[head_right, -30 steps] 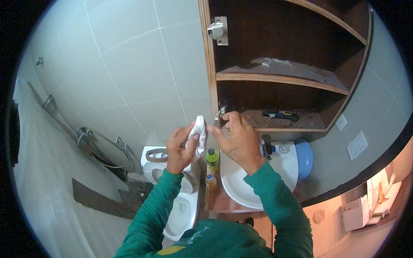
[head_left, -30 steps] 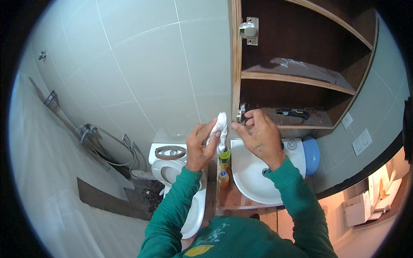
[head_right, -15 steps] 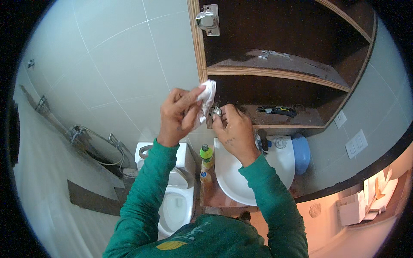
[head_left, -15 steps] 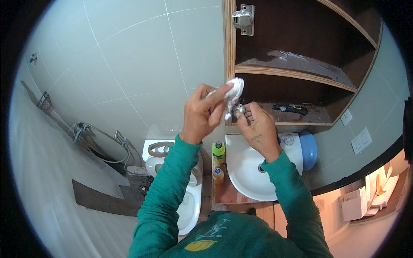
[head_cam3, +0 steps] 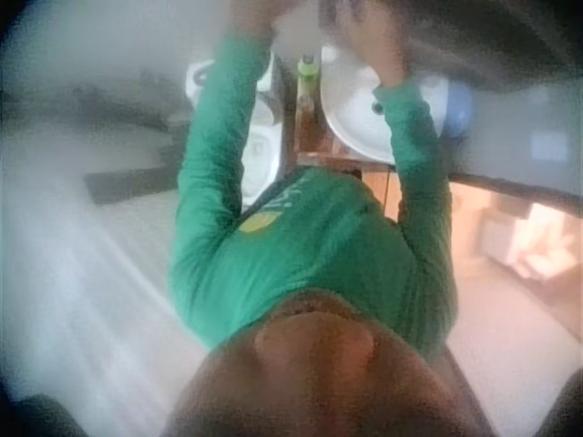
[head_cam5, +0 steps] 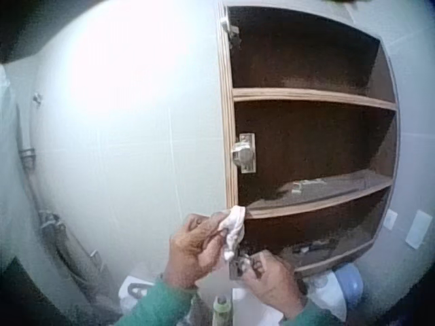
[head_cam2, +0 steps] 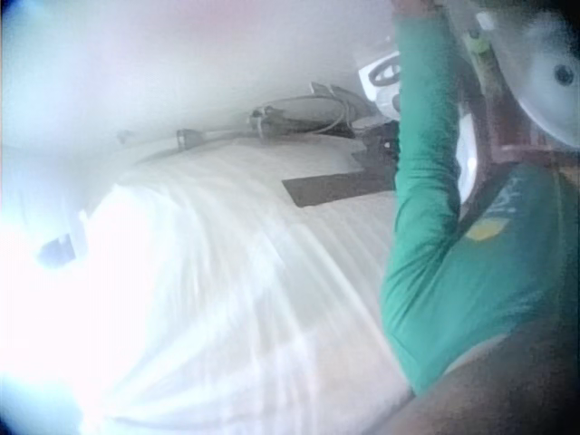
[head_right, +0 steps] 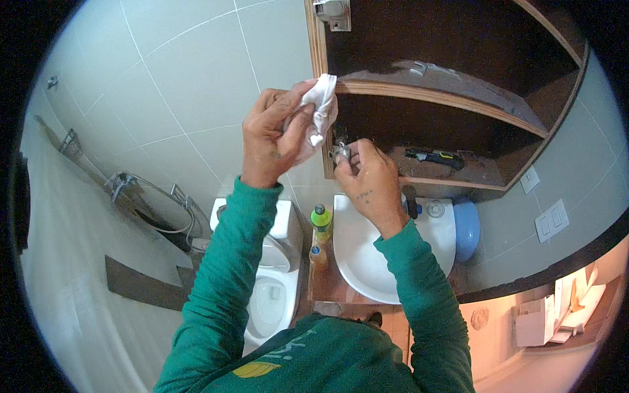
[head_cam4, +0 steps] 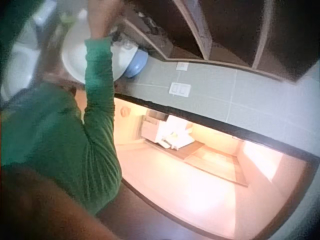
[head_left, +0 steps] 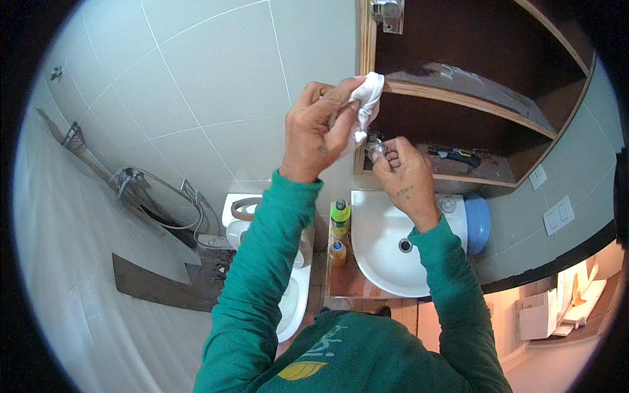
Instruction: The person wipes the interior shelves and frame of a wooden wall cabinet with a white cloth. They then pick up a roll of brown adhesive tape and a utility knife, cut a strip of tape, and place it on the cabinet's top edge.
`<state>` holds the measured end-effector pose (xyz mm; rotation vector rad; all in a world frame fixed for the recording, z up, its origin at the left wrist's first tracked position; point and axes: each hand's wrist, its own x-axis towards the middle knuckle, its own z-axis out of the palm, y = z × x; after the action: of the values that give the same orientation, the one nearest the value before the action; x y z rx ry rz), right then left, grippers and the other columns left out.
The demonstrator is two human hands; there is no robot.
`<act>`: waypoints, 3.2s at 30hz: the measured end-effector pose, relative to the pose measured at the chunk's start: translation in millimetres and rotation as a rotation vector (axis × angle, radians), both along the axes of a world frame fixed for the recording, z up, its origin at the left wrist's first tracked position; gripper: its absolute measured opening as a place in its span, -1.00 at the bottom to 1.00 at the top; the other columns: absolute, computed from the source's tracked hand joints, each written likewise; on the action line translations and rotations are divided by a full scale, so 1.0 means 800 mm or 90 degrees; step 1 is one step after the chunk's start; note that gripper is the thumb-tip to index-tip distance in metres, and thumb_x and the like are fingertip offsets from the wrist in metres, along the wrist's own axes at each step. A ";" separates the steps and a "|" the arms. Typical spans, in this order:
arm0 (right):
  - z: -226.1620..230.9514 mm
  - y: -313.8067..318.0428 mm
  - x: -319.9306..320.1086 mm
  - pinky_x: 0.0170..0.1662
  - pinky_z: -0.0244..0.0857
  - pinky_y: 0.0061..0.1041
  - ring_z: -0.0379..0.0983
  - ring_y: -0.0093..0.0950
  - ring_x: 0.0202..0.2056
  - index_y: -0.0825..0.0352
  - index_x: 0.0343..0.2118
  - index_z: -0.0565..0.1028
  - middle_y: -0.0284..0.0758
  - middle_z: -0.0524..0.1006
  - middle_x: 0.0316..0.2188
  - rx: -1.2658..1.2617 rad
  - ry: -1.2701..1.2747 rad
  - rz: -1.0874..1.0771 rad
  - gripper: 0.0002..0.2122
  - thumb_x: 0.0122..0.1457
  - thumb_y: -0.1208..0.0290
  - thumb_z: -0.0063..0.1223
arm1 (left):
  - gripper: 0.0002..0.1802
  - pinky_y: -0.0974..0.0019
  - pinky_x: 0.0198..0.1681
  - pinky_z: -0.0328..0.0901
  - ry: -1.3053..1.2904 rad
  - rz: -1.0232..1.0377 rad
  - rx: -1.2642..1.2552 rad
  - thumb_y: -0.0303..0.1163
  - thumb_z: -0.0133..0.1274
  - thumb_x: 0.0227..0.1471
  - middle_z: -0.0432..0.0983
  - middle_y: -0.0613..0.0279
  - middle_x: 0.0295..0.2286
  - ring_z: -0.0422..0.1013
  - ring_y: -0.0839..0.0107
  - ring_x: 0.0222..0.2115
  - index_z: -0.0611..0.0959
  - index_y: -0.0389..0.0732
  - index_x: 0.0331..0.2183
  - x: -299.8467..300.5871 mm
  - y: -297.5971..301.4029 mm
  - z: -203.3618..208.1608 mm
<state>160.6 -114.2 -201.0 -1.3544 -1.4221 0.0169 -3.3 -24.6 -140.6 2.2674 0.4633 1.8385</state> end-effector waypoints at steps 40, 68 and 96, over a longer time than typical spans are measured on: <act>0.107 -0.091 -0.087 0.24 0.29 -0.19 0.37 -0.08 0.22 0.41 0.22 0.35 0.04 0.36 0.21 0.066 -0.129 0.242 -0.44 0.22 0.30 0.28 | 0.16 0.09 0.23 0.16 -0.311 -0.142 -0.226 0.44 -0.55 0.21 0.27 -0.13 0.16 0.29 0.08 0.16 0.17 -0.47 0.34 -0.038 -0.125 -0.052; 0.402 0.046 -0.097 -0.16 0.52 -0.04 0.58 0.13 -0.23 0.46 0.26 0.31 0.16 0.40 -0.13 0.170 -0.438 -0.505 -0.41 0.16 0.38 0.11 | -0.63 0.38 -0.16 0.41 -0.227 -0.204 -0.137 -0.27 0.11 0.24 0.48 0.13 -0.06 0.44 0.41 -0.13 0.70 -0.25 -0.01 -0.039 -0.014 0.172; 0.614 -0.083 -0.057 0.01 0.45 -0.31 0.51 -0.32 -0.08 -0.01 -0.23 0.72 -0.35 0.57 -0.09 0.408 -1.166 -0.427 -0.67 0.16 0.67 0.11 | -0.64 0.06 -0.15 0.48 -0.358 0.018 0.162 -0.45 0.20 0.09 0.57 0.20 -0.14 0.49 0.10 -0.13 0.69 -0.24 -0.03 0.116 -0.024 0.317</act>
<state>115.1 -180.5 290.1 -1.0244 -1.8337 -2.3825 89.5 -43.6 113.2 1.7473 0.1730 2.5399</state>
